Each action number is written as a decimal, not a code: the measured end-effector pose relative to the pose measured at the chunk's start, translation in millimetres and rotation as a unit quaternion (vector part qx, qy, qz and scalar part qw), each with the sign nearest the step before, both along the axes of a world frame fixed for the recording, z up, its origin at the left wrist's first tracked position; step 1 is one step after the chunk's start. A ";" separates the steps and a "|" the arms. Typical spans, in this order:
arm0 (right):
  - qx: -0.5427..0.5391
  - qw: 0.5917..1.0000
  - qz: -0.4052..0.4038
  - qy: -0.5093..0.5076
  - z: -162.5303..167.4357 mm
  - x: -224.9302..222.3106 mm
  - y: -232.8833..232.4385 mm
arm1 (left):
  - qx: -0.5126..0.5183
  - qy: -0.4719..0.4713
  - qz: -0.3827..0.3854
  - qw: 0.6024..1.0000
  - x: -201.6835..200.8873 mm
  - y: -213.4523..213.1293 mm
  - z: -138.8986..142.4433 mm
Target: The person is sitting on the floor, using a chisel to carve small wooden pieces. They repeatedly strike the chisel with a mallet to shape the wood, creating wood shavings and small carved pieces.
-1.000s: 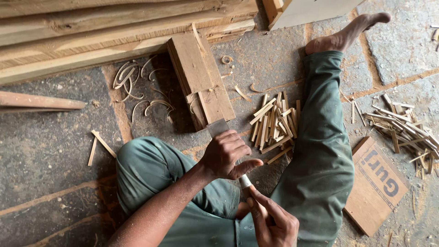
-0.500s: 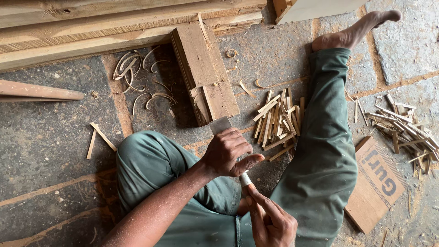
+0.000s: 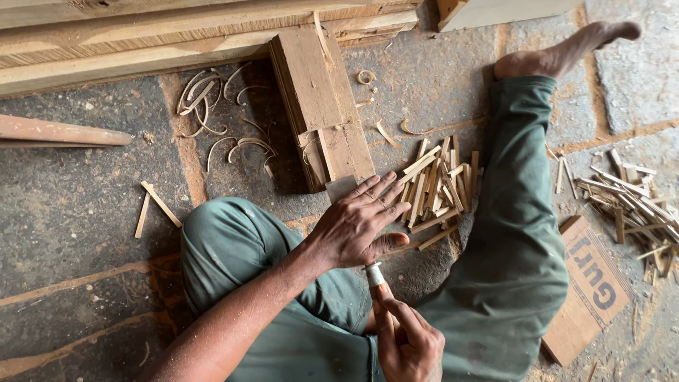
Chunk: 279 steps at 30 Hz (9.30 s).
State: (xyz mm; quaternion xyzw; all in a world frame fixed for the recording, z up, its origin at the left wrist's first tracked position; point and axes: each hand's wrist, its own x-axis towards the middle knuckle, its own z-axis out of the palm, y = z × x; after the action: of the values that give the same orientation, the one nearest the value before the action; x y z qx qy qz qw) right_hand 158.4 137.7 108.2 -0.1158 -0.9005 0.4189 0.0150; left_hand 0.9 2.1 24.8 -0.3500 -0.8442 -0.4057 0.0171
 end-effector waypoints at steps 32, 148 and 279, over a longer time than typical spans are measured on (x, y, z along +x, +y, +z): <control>-0.063 0.996 0.029 0.053 -45.3 -75.5 -21.7 | -0.024 0.106 0.110 0.988 -82.6 -22.7 -26.4; -0.131 0.989 -0.057 0.028 -25.9 -60.4 22.7 | 0.126 0.102 0.334 0.929 -36.5 -25.0 21.2; -0.089 0.995 -0.030 0.045 -70.5 -67.2 8.1 | 0.010 -0.219 0.466 0.857 -66.8 -41.9 -14.2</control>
State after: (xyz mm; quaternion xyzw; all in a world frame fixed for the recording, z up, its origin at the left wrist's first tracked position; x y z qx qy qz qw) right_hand 91.2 145.8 37.7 -0.1247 -0.8540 0.5018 0.0578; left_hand -65.9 -39.8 10.6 0.1823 -0.8863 -0.4251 0.0230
